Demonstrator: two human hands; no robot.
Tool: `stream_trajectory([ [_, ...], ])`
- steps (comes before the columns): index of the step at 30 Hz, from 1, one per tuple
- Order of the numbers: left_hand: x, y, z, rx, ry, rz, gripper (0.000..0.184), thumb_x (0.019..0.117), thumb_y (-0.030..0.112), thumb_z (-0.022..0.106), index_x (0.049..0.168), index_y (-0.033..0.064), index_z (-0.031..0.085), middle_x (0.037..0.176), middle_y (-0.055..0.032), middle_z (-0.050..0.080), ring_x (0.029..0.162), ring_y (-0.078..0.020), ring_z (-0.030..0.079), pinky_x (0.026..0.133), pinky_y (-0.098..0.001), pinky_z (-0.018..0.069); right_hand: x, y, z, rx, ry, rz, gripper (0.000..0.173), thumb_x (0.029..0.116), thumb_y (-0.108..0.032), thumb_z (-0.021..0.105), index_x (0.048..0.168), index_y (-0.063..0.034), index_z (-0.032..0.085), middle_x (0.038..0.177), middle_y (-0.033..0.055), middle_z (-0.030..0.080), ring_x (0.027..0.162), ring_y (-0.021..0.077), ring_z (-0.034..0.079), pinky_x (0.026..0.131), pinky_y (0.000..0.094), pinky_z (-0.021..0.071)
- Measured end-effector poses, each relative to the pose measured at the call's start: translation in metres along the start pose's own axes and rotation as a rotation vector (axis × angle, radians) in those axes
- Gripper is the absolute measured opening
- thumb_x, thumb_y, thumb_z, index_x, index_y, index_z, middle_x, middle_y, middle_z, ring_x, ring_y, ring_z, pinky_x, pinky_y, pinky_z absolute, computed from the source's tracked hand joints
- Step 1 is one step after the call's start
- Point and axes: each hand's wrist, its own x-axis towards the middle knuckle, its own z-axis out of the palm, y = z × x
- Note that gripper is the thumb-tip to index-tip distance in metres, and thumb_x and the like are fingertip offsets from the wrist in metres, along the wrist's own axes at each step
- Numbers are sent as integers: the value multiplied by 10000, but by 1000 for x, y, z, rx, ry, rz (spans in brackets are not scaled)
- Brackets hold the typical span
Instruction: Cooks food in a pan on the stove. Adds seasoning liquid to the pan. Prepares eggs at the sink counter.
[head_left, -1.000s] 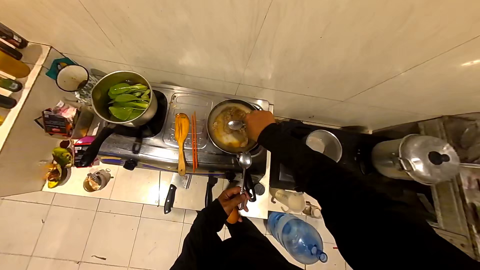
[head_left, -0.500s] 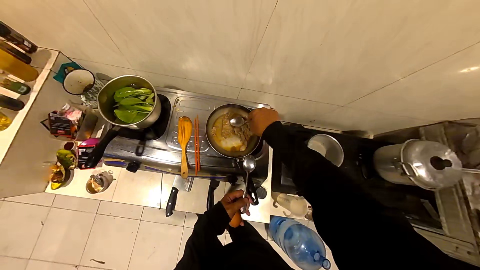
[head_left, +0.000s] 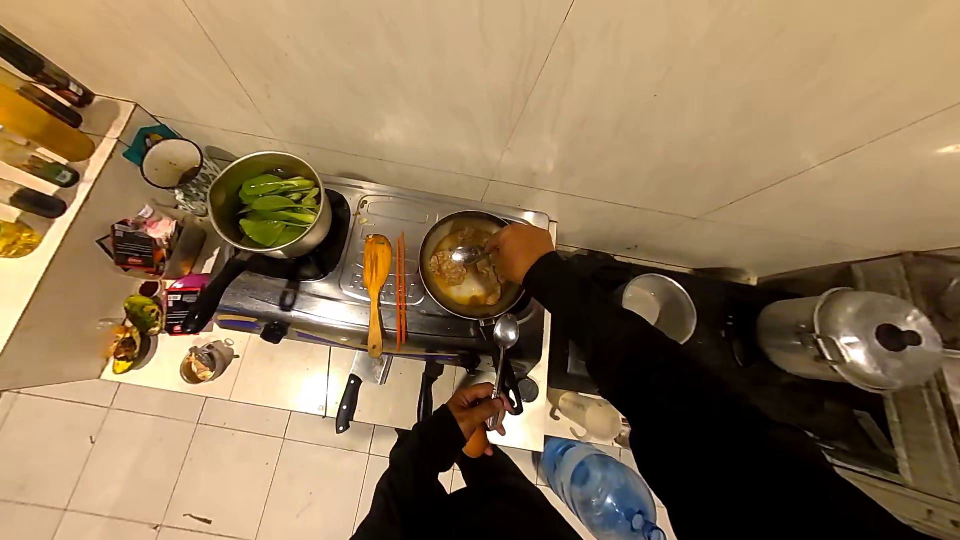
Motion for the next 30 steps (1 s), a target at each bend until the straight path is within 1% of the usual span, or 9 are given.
stream_trajectory([
  [3, 0, -1, 0, 13, -1, 9, 181, 1001, 224, 575, 1095, 112, 682, 888, -33, 739, 658, -139, 711, 490, -292, 577, -6, -11, -2, -43, -51, -33, 250, 999, -182, 593, 1181, -126, 754, 1211, 186, 704, 1163, 408, 651, 915, 657, 510],
  [5, 0, 0, 1, 22, 2, 10, 182, 1005, 227, 571, 1096, 114, 681, 889, -31, 738, 656, -139, 710, 487, -294, 576, -10, -15, -1, -63, -68, -68, 249, 995, -177, 594, 1178, -162, 762, 1212, 158, 711, 1158, 388, 657, 915, 644, 516],
  [7, 0, 0, 1, 21, 10, 15, 178, 1003, 217, 568, 1091, 109, 679, 889, -32, 737, 657, -142, 711, 486, -297, 577, -14, -16, -1, -63, -57, -69, 259, 996, -171, 589, 1192, -157, 757, 1217, 161, 708, 1151, 392, 659, 912, 644, 518],
  [11, 0, 0, 1, 19, 8, 19, 171, 1001, 207, 563, 1087, 113, 677, 890, -19, 737, 658, -131, 711, 486, -290, 576, -9, -11, -8, -46, 46, 1, 260, 975, -112, 606, 1196, -60, 733, 1219, 240, 677, 1108, 468, 655, 867, 680, 518],
  [14, -1, 3, 2, 47, 9, 11, 182, 1004, 211, 550, 1102, 112, 667, 919, -16, 731, 676, -131, 709, 496, -292, 577, -4, -15, -9, -65, 19, -9, 204, 951, -68, 637, 1120, 5, 727, 1191, 257, 677, 1106, 473, 652, 848, 674, 516],
  [18, -1, 1, 2, 35, 6, 27, 183, 1009, 199, 543, 1100, 102, 670, 918, -23, 731, 669, -129, 706, 489, -285, 572, -1, -15, -7, -52, -50, -31, 228, 978, -153, 623, 1152, -81, 751, 1183, 220, 703, 1147, 444, 648, 888, 687, 503],
  [22, 0, 0, 1, 35, -2, 41, 179, 1015, 191, 540, 1093, 99, 673, 933, -23, 733, 668, -128, 705, 493, -285, 574, -4, -13, -7, -41, -32, -45, 254, 989, -185, 607, 1188, -143, 759, 1207, 188, 706, 1180, 415, 640, 914, 668, 501],
  [26, 1, 0, 0, 51, 3, 33, 195, 1010, 205, 550, 1105, 91, 676, 918, -31, 735, 660, -137, 708, 490, -294, 576, -15, -16, -8, -44, -28, -49, 273, 1013, -185, 564, 1207, -136, 750, 1232, 177, 696, 1175, 405, 643, 910, 655, 505],
  [30, 2, 2, 2, 37, 3, 13, 182, 1015, 205, 548, 1098, 97, 670, 908, -26, 730, 657, -132, 702, 493, -291, 575, -22, -24, -1, -85, -64, -43, 238, 984, -141, 608, 1174, -98, 745, 1205, 199, 698, 1115, 426, 664, 876, 655, 521],
])
